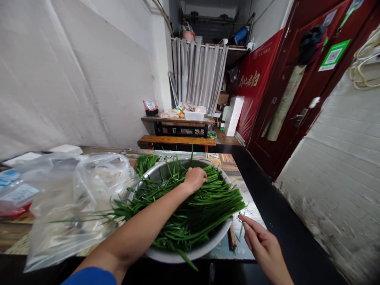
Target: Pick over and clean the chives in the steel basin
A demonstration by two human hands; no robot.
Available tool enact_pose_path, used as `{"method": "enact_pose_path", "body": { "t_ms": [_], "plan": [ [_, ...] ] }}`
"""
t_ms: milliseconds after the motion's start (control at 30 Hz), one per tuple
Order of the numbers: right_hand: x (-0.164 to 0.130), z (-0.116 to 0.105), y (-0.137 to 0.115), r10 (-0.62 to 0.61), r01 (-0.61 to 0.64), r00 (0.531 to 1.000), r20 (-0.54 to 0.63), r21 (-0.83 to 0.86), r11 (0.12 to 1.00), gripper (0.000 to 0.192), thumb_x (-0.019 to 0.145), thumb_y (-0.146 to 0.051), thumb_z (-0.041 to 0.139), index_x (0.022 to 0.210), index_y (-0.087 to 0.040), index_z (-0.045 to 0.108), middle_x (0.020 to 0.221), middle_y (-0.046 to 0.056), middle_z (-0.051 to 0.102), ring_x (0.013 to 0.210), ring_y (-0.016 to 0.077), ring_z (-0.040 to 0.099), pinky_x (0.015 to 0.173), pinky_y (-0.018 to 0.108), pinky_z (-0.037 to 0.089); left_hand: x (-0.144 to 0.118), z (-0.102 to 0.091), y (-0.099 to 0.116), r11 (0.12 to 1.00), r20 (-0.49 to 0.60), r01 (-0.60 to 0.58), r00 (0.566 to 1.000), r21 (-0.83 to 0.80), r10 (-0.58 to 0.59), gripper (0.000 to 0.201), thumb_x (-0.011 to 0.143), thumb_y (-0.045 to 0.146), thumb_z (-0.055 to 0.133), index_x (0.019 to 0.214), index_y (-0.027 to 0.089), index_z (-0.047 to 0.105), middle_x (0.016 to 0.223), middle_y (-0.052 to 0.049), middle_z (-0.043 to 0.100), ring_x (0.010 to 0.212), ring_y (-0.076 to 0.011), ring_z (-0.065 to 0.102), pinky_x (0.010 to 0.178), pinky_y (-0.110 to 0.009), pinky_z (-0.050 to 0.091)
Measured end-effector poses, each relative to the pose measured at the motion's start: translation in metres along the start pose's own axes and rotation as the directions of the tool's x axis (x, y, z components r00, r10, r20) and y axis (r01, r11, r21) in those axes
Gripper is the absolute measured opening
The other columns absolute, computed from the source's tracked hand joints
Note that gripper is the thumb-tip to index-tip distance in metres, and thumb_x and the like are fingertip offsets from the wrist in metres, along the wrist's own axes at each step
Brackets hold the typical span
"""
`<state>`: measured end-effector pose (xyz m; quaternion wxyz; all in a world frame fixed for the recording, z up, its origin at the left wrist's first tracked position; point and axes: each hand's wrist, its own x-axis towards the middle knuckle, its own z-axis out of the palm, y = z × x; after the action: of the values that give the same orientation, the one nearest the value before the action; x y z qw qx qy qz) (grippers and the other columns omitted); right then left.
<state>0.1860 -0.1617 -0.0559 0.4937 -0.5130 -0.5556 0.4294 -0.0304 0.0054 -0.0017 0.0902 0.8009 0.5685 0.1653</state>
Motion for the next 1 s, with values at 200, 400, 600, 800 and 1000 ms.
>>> {"method": "enact_pose_path", "body": {
  "t_ms": [200, 400, 600, 800, 1000],
  "plan": [
    [-0.001, 0.000, -0.002, 0.002, -0.002, 1.000, -0.003, -0.003, 1.000, 0.050, 0.079, -0.047, 0.051, 0.106, -0.006, 0.062, 0.048, -0.006, 0.031, 0.042, 0.0094, 0.028, 0.039, 0.022, 0.022, 0.004, -0.001, -0.004, 0.990, -0.034, -0.015, 0.999, -0.143, 0.011, 0.015, 0.070, 0.021, 0.055, 0.074, 0.016, 0.069, 0.081, -0.005, 0.067, 0.076, -0.0158, 0.058, 0.071, -0.026, 0.040],
    [0.004, -0.002, 0.000, -0.002, 0.002, 1.000, 0.017, 0.006, 1.000, 0.051, 0.079, -0.048, 0.052, 0.108, -0.007, 0.061, 0.048, -0.007, 0.031, 0.042, 0.0096, 0.028, 0.040, 0.022, 0.021, -0.004, -0.013, 0.010, 0.828, 0.120, 0.062, 0.993, -0.558, 0.006, 0.024, 0.072, 0.023, 0.051, 0.086, 0.009, 0.065, 0.069, -0.004, 0.065, 0.055, -0.0098, 0.054, 0.053, -0.020, 0.040],
    [0.014, -0.004, 0.003, -0.046, 0.048, 0.997, 0.062, -0.023, 0.999, 0.049, 0.085, -0.044, 0.045, 0.114, -0.006, 0.056, 0.050, -0.007, 0.031, 0.044, 0.0101, 0.027, 0.042, 0.024, 0.018, -0.016, -0.021, 0.038, 0.633, 0.230, 0.132, 0.970, -0.763, 0.074, 0.031, 0.067, 0.028, 0.061, 0.089, 0.008, 0.069, 0.062, -0.003, 0.062, 0.052, -0.0076, 0.045, 0.052, -0.020, 0.035],
    [0.015, -0.001, -0.005, -0.065, 0.066, 0.996, 0.057, -0.026, 0.997, 0.047, 0.086, -0.042, 0.045, 0.111, -0.004, 0.057, 0.048, -0.007, 0.030, 0.042, 0.0095, 0.026, 0.042, 0.024, 0.018, -0.017, -0.021, 0.046, 0.597, 0.180, 0.107, 0.982, -0.795, 0.064, 0.033, 0.070, 0.037, 0.061, 0.084, 0.009, 0.070, 0.064, -0.003, 0.062, 0.052, -0.0074, 0.043, 0.050, -0.020, 0.031],
    [0.015, 0.001, -0.009, -0.070, 0.071, 0.996, 0.049, -0.004, 0.998, 0.047, 0.085, -0.042, 0.046, 0.110, -0.004, 0.057, 0.049, -0.007, 0.030, 0.043, 0.0095, 0.026, 0.042, 0.023, 0.018, -0.018, -0.023, 0.048, 0.506, 0.195, 0.144, 0.980, -0.850, 0.050, 0.029, 0.072, 0.028, 0.059, 0.092, 0.007, 0.067, 0.063, -0.003, 0.062, 0.047, -0.0058, 0.043, 0.050, -0.020, 0.035]
  ]
}}
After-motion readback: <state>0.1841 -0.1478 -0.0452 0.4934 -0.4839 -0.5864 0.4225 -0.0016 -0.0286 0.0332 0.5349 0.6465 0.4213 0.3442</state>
